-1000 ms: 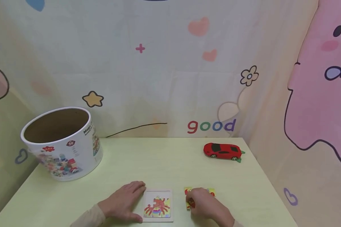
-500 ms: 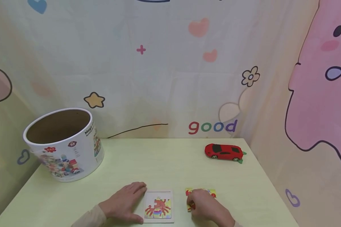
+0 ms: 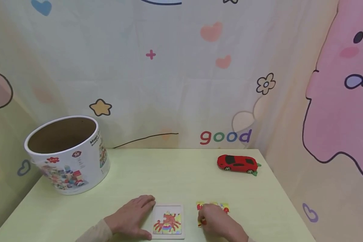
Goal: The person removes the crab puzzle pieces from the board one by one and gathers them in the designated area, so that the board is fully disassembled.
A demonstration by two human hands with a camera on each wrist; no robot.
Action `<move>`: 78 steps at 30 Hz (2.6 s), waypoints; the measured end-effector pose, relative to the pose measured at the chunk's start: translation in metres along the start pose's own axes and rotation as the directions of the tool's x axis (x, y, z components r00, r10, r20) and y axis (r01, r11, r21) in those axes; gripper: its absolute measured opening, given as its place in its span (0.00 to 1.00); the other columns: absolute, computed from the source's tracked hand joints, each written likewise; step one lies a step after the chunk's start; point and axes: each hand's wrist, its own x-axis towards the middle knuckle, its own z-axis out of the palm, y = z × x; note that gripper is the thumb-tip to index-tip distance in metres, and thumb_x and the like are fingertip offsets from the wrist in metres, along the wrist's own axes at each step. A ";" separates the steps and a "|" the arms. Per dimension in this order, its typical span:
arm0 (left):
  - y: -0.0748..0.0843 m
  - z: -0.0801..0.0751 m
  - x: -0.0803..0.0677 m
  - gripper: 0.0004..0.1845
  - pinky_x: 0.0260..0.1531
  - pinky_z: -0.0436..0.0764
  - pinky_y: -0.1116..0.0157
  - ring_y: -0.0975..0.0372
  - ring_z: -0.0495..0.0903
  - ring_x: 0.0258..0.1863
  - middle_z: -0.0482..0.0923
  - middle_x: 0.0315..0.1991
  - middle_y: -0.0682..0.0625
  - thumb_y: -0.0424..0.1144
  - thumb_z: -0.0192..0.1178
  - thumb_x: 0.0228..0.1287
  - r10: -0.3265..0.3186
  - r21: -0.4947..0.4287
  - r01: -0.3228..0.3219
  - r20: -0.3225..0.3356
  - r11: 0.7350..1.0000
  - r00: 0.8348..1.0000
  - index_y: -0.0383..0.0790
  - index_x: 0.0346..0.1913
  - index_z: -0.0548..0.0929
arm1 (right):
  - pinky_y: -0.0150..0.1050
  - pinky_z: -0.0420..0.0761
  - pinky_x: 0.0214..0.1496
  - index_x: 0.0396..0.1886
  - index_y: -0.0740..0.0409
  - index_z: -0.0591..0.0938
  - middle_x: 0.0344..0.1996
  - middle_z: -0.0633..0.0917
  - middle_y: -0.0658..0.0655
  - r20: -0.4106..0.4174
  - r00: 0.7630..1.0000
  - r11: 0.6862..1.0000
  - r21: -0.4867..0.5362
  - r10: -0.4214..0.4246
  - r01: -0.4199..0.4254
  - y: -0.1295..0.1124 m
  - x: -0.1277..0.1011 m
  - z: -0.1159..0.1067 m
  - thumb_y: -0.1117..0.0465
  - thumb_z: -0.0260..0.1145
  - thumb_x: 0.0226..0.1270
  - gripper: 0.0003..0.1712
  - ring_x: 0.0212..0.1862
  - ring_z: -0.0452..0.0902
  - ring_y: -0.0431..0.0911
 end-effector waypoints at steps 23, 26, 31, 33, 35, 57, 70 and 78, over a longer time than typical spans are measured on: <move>0.000 0.002 -0.001 0.57 0.66 0.70 0.54 0.54 0.65 0.68 0.65 0.68 0.45 0.81 0.50 0.48 0.031 0.029 -0.030 -0.032 0.999 0.999 0.37 0.69 0.67 | 0.30 0.74 0.32 0.27 0.50 0.86 0.23 0.79 0.40 0.001 1.000 1.000 0.015 0.009 -0.009 -0.001 -0.001 -0.001 0.68 0.70 0.54 0.07 0.28 0.69 0.36; -0.002 0.002 -0.003 0.56 0.65 0.71 0.55 0.54 0.66 0.67 0.66 0.67 0.45 0.81 0.51 0.48 0.038 0.049 -0.036 -0.052 0.998 0.998 0.37 0.68 0.68 | 0.30 0.74 0.31 0.26 0.50 0.86 0.22 0.80 0.39 -0.027 1.000 1.000 0.001 -0.017 0.017 -0.002 0.001 -0.001 0.68 0.70 0.53 0.07 0.28 0.69 0.35; -0.002 0.006 -0.004 0.56 0.65 0.72 0.56 0.55 0.66 0.67 0.66 0.67 0.46 0.81 0.50 0.48 0.041 0.066 -0.037 -0.060 0.997 0.997 0.38 0.67 0.68 | 0.28 0.69 0.29 0.22 0.49 0.83 0.19 0.75 0.40 -0.059 0.997 0.999 -0.010 -0.054 0.053 -0.004 0.001 0.002 0.68 0.70 0.53 0.09 0.25 0.66 0.34; -0.002 0.007 -0.004 0.56 0.65 0.71 0.56 0.55 0.66 0.67 0.66 0.67 0.46 0.81 0.51 0.48 0.036 0.063 -0.032 -0.055 0.998 0.998 0.38 0.68 0.68 | 0.28 0.67 0.28 0.21 0.49 0.82 0.18 0.74 0.41 -0.070 0.995 0.997 -0.013 -0.073 0.073 -0.006 0.003 0.004 0.68 0.69 0.54 0.09 0.25 0.65 0.33; -0.001 0.007 -0.005 0.55 0.66 0.71 0.55 0.55 0.66 0.67 0.66 0.68 0.46 0.80 0.51 0.49 0.032 0.055 -0.029 -0.053 0.998 0.998 0.38 0.68 0.68 | 0.28 0.67 0.29 0.24 0.50 0.84 0.20 0.76 0.42 -0.080 0.994 0.997 -0.007 -0.075 0.075 -0.008 0.005 0.005 0.67 0.69 0.55 0.07 0.26 0.65 0.33; 0.001 0.001 -0.003 0.57 0.68 0.68 0.53 0.53 0.64 0.69 0.64 0.69 0.45 0.81 0.52 0.48 0.000 0.004 0.000 -0.001 1.000 1.000 0.38 0.70 0.66 | 0.36 0.82 0.46 0.45 0.59 0.86 0.39 0.86 0.48 -0.085 0.980 0.981 -0.098 -0.178 0.170 -0.044 0.037 0.015 0.59 0.72 0.55 0.17 0.40 0.79 0.38; -0.001 -0.001 0.001 0.56 0.68 0.67 0.52 0.53 0.62 0.70 0.62 0.70 0.46 0.80 0.51 0.49 -0.012 -0.020 0.013 0.016 1.000 1.000 0.39 0.70 0.65 | 0.40 0.81 0.55 0.47 0.57 0.86 0.42 0.86 0.49 -0.055 0.977 0.966 -0.172 -0.206 0.194 -0.057 0.055 0.013 0.58 0.71 0.59 0.16 0.48 0.80 0.42; -0.001 0.000 0.002 0.57 0.68 0.68 0.51 0.53 0.62 0.70 0.62 0.70 0.45 0.81 0.49 0.49 -0.004 -0.030 0.004 0.004 1.000 1.000 0.39 0.70 0.65 | 0.39 0.80 0.56 0.48 0.55 0.85 0.44 0.86 0.48 -0.004 0.979 0.963 -0.181 -0.203 0.199 -0.063 0.064 0.015 0.56 0.72 0.58 0.18 0.49 0.79 0.41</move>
